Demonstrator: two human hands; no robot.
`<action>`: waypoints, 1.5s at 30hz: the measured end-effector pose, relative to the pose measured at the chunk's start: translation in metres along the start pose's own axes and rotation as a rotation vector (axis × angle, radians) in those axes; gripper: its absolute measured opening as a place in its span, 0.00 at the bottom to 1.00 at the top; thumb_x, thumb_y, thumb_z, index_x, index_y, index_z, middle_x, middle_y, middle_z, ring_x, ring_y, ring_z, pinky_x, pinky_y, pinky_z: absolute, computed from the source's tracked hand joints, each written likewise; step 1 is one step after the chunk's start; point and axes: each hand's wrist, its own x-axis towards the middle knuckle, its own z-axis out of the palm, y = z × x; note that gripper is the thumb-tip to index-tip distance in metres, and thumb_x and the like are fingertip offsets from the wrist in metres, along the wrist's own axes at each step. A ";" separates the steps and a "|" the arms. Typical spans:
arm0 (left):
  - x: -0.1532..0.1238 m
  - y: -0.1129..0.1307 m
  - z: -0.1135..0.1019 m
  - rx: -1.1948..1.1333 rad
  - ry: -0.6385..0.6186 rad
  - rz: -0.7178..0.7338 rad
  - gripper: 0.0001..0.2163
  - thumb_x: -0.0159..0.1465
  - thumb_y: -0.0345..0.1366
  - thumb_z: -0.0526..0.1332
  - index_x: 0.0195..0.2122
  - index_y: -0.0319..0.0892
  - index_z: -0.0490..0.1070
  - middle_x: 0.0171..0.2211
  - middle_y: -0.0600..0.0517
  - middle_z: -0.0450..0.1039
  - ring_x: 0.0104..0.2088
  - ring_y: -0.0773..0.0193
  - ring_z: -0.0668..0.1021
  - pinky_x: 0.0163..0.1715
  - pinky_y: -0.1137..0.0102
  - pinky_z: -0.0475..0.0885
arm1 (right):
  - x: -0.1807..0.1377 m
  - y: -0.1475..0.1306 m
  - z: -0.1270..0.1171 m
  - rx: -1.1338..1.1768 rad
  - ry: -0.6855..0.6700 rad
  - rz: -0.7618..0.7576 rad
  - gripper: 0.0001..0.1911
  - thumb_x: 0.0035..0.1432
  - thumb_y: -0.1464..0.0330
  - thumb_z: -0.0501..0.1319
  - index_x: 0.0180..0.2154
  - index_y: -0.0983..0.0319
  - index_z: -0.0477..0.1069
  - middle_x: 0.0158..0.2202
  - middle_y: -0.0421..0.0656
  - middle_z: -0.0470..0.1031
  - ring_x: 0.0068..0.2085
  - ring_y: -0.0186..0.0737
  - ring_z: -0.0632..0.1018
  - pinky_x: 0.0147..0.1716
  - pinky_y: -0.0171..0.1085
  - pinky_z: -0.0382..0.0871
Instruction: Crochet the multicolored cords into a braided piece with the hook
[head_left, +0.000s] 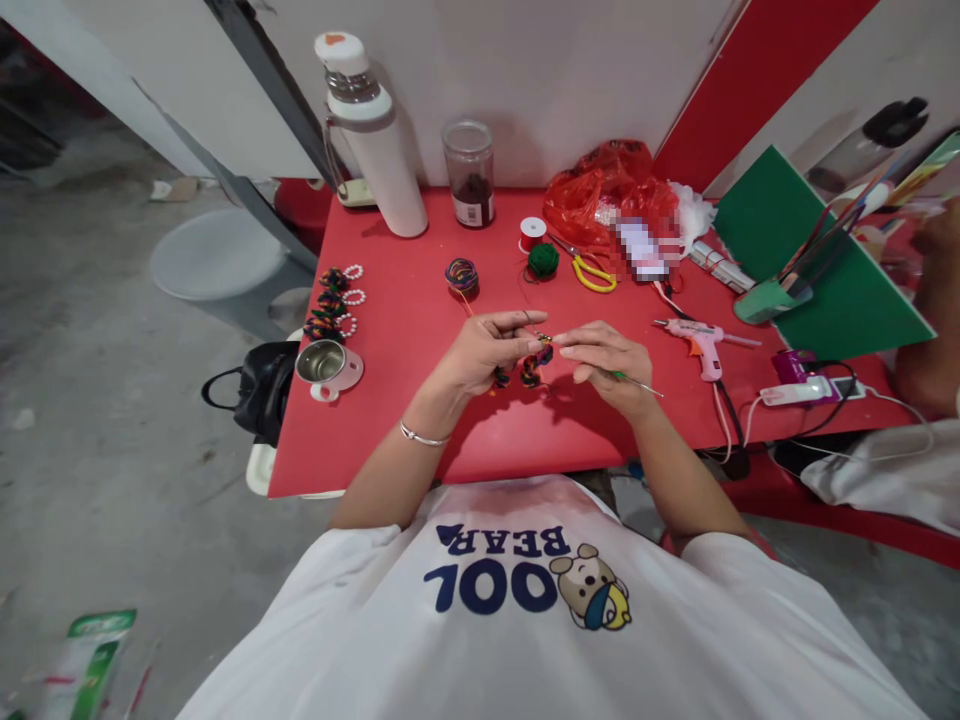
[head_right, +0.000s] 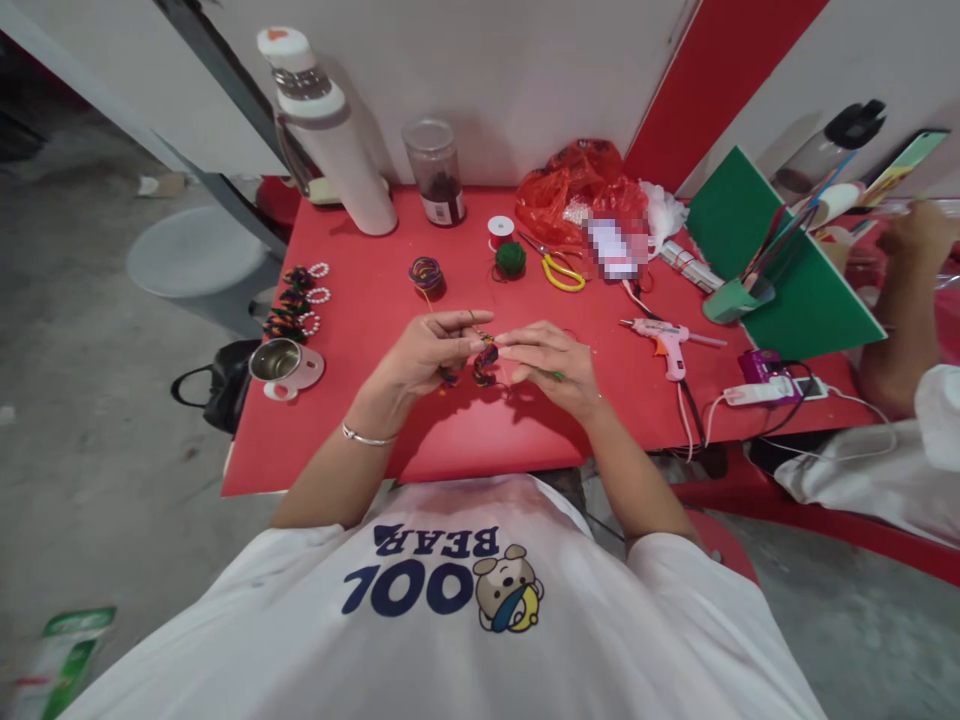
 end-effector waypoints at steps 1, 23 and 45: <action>0.001 0.000 0.000 0.014 -0.001 -0.001 0.29 0.43 0.37 0.83 0.47 0.34 0.84 0.22 0.54 0.76 0.17 0.77 0.61 0.19 0.74 0.51 | 0.001 -0.002 -0.003 -0.006 -0.019 -0.008 0.16 0.67 0.54 0.67 0.54 0.45 0.81 0.52 0.43 0.87 0.49 0.44 0.86 0.50 0.49 0.80; 0.003 -0.010 0.016 0.072 -0.022 0.126 0.23 0.46 0.32 0.79 0.46 0.36 0.85 0.26 0.53 0.77 0.25 0.69 0.76 0.28 0.73 0.70 | -0.015 -0.008 0.019 0.248 0.261 0.352 0.19 0.70 0.49 0.61 0.44 0.53 0.84 0.43 0.44 0.86 0.42 0.43 0.86 0.43 0.44 0.83; 0.002 0.004 0.005 0.007 -0.054 -0.038 0.19 0.43 0.32 0.78 0.38 0.36 0.86 0.21 0.52 0.75 0.17 0.76 0.62 0.19 0.73 0.50 | -0.002 -0.008 -0.013 -0.096 -0.011 0.026 0.15 0.63 0.56 0.71 0.52 0.43 0.83 0.48 0.40 0.88 0.46 0.44 0.84 0.47 0.49 0.79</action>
